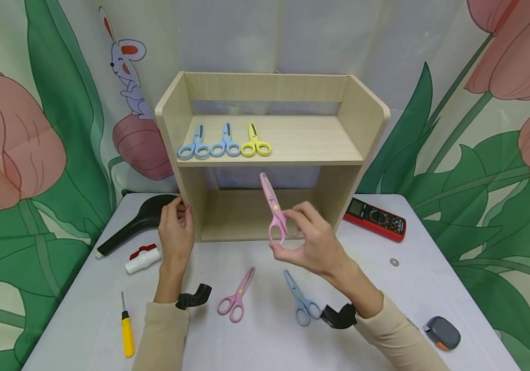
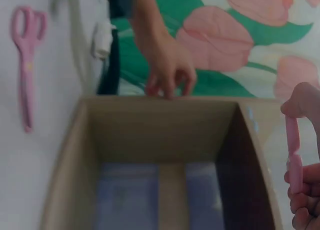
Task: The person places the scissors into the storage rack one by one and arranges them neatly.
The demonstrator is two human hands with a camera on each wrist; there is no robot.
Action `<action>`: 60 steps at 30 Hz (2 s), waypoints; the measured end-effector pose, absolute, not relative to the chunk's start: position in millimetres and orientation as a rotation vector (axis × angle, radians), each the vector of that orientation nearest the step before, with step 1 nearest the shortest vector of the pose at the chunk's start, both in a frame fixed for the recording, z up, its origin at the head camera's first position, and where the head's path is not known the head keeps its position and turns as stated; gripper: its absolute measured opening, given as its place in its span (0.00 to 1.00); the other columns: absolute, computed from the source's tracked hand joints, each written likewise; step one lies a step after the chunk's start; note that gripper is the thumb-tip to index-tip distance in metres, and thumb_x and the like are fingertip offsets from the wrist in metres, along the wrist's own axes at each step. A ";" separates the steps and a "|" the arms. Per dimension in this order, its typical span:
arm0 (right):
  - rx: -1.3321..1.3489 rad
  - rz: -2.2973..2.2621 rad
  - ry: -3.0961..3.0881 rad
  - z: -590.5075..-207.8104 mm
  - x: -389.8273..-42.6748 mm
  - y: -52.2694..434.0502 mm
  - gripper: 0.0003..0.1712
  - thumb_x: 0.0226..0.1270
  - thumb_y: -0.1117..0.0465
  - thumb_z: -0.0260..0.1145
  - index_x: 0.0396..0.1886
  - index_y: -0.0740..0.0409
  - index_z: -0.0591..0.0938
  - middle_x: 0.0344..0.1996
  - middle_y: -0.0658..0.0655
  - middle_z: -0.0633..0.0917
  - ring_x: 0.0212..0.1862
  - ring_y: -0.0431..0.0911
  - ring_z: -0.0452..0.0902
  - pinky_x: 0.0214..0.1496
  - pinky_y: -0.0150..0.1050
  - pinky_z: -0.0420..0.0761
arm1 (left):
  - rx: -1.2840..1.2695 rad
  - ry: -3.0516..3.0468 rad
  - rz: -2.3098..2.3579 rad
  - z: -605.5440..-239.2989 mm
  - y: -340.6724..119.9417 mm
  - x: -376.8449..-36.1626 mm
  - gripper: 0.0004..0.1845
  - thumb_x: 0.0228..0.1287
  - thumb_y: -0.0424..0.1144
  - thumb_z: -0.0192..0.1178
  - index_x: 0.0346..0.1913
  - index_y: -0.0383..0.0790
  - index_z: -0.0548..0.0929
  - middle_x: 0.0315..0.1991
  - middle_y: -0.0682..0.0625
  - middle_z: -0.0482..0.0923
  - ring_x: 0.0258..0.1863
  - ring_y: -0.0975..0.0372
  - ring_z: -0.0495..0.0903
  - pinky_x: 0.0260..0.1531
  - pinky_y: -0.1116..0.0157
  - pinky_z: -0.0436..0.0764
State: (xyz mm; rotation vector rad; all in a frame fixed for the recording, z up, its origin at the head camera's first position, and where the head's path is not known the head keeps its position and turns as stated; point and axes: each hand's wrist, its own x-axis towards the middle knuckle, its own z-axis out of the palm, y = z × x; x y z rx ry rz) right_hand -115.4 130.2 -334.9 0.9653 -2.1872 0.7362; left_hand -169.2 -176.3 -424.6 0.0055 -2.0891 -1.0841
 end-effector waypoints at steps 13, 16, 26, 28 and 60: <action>0.718 0.693 -2.285 -253.2 -194.4 137.6 0.29 0.51 0.46 0.73 0.42 0.68 0.85 0.34 0.60 0.75 0.33 0.48 0.69 0.33 0.37 0.70 | 0.005 -2.092 -1.101 -425.5 -175.6 -169.6 0.19 0.72 0.33 0.59 0.61 0.28 0.75 0.47 0.34 0.76 0.43 0.48 0.82 0.45 0.51 0.86; 0.677 0.706 -2.349 -242.4 -212.1 137.2 0.27 0.52 0.46 0.72 0.40 0.67 0.86 0.33 0.60 0.74 0.33 0.49 0.68 0.35 0.38 0.69 | 0.003 -2.089 -1.101 -425.1 -176.2 -169.4 0.19 0.72 0.33 0.59 0.61 0.28 0.75 0.47 0.34 0.76 0.43 0.48 0.82 0.45 0.51 0.86; 0.634 0.766 -2.541 -239.3 -246.1 135.5 0.31 0.52 0.42 0.72 0.39 0.67 0.87 0.35 0.60 0.78 0.38 0.51 0.71 0.38 0.39 0.68 | 0.010 -2.107 -1.104 -428.6 -175.3 -168.8 0.19 0.72 0.34 0.58 0.62 0.30 0.75 0.47 0.35 0.77 0.43 0.51 0.83 0.45 0.57 0.86; 0.632 0.767 -2.558 -239.8 -247.5 135.5 0.31 0.52 0.41 0.73 0.39 0.67 0.87 0.35 0.60 0.78 0.38 0.51 0.71 0.38 0.39 0.68 | 0.016 -2.114 -1.099 -429.0 -175.0 -168.5 0.19 0.72 0.34 0.58 0.62 0.30 0.75 0.47 0.36 0.77 0.43 0.52 0.83 0.45 0.58 0.86; 0.829 0.716 -2.368 -326.2 -149.6 171.8 0.46 0.46 0.49 0.83 0.64 0.63 0.76 0.57 0.62 0.76 0.58 0.54 0.73 0.57 0.52 0.81 | -0.038 -2.017 -1.071 -426.3 -177.2 -170.9 0.17 0.70 0.31 0.59 0.58 0.26 0.77 0.44 0.33 0.78 0.39 0.48 0.83 0.39 0.88 0.73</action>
